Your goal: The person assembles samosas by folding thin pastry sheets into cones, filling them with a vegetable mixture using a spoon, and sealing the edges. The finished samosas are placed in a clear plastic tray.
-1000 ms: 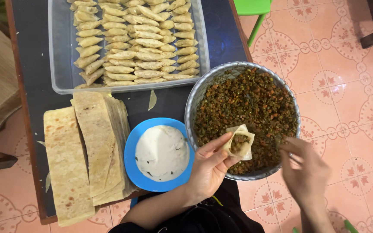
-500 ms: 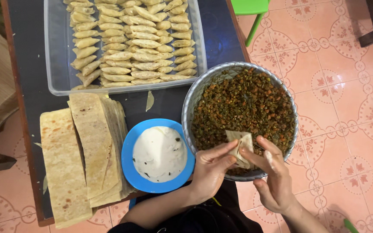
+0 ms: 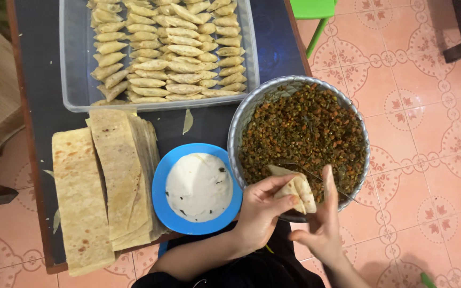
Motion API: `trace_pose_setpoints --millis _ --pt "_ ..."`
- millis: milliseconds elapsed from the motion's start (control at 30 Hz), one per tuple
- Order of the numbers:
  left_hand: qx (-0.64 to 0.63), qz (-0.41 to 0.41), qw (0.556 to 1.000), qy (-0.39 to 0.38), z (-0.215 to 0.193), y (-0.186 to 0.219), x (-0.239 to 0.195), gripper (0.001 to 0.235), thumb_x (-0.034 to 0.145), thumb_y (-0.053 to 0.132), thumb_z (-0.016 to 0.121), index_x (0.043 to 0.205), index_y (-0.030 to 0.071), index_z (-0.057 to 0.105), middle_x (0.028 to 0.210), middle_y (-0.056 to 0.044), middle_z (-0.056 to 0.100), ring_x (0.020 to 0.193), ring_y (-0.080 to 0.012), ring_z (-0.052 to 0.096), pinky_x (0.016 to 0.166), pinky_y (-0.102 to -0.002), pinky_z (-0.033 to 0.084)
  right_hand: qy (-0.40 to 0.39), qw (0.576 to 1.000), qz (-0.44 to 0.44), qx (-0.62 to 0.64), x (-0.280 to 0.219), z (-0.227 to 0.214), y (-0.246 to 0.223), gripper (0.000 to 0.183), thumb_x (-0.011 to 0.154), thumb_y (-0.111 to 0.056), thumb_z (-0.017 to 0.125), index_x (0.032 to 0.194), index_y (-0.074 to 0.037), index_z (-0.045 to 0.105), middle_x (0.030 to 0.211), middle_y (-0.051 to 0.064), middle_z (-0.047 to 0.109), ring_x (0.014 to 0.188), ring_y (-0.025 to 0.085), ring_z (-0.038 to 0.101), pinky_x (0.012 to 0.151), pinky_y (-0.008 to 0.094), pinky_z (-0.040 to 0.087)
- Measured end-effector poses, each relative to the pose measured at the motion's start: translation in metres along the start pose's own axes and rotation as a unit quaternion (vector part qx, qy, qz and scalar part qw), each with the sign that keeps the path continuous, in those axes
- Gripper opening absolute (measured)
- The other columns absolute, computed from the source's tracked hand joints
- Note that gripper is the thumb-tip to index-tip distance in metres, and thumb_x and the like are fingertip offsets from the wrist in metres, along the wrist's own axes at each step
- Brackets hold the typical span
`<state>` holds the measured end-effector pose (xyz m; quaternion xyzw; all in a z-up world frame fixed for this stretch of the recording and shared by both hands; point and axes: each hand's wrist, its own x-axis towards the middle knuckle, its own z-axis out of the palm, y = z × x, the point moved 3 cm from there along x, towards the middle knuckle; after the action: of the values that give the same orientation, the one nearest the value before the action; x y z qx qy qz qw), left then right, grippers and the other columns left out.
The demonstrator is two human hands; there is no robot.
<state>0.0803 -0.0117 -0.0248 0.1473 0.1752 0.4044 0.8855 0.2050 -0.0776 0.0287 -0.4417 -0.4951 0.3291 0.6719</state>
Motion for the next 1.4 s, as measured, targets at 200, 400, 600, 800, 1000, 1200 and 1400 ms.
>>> trace_pose_setpoints --millis 200,400,600,800,1000,1200,1400 --pt "0.135 0.086 0.985 0.058 0.001 0.007 -0.001 0.042 0.096 -0.007 0.07 0.137 -0.011 0.064 0.122 -0.02 0.072 0.106 -0.0215 0.07 0.095 -0.032 0.058 0.03 0.985 -0.099 0.14 -0.015 0.018 0.005 0.099 0.098 0.008 0.061 0.171 -0.019 0.0 0.144 0.016 0.067 0.127 0.027 0.065 0.111 0.043 0.05" --pt "-0.005 -0.002 0.999 -0.047 0.016 0.031 -0.015 0.047 0.109 0.013 0.048 0.151 -0.008 0.047 0.155 -0.022 0.053 0.146 -0.0291 0.051 0.123 -0.038 0.041 -0.219 0.88 -0.198 -0.373 -0.029 -0.003 0.03 0.039 0.087 0.011 0.056 0.124 0.004 0.067 0.128 0.013 0.071 0.126 0.028 0.07 0.113 0.046 0.053" --pt "0.131 -0.028 0.987 -0.089 0.029 0.045 -0.022 0.058 0.103 0.004 0.049 0.158 0.005 0.031 0.169 -0.014 0.031 0.154 -0.0217 0.035 0.127 -0.036 0.029 -0.114 0.963 -0.124 -0.209 0.001 0.004 -0.001 0.075 0.084 0.004 0.07 0.15 0.001 0.035 0.128 0.021 0.066 0.128 0.043 0.054 0.117 0.054 0.041" --pt "0.479 0.284 0.827 -0.075 0.032 0.061 -0.029 0.049 0.104 -0.007 0.054 0.152 -0.004 0.05 0.169 -0.023 0.033 0.157 -0.0303 0.038 0.129 -0.04 0.034 -0.094 0.951 -0.134 -0.263 0.026 -0.007 -0.014 0.083 0.087 0.003 0.079 0.153 -0.011 0.032 0.106 0.024 0.072 0.098 0.022 0.078 0.078 0.035 0.063" --pt "0.401 -0.048 0.909 -0.103 -0.005 0.013 -0.008 0.041 0.116 0.021 0.049 0.098 -0.004 0.077 0.086 -0.006 0.077 0.079 -0.0123 0.075 0.071 -0.025 0.058 -0.158 0.897 -0.188 -0.368 0.011 0.004 -0.016 0.082 0.079 0.008 0.083 0.144 -0.02 0.042 0.099 0.016 0.078 0.096 0.02 0.078 0.079 0.038 0.064" --pt "0.411 0.141 0.9 0.036 -0.014 0.005 -0.017 0.041 0.117 0.025 0.054 0.092 -0.006 0.065 0.072 -0.012 0.06 0.064 -0.0199 0.053 0.061 -0.033 0.042 -0.055 0.966 -0.089 -0.237 0.011 0.02 -0.026 0.096 0.078 0.009 0.067 0.159 -0.009 0.02 0.134 0.018 0.062 0.135 0.04 0.054 0.12 0.055 0.038" --pt "0.513 0.412 0.742 -0.126 0.024 0.04 -0.03 0.04 0.115 0.023 0.044 0.127 -0.009 0.062 0.144 -0.026 0.057 0.157 -0.0403 0.032 0.131 -0.057 0.016 0.063 0.984 0.166 0.018 0.004 0.011 0.01 0.079 0.091 0.007 0.057 0.164 -0.002 0.027 0.146 0.027 0.051 0.108 0.027 0.068 0.085 0.034 0.06"
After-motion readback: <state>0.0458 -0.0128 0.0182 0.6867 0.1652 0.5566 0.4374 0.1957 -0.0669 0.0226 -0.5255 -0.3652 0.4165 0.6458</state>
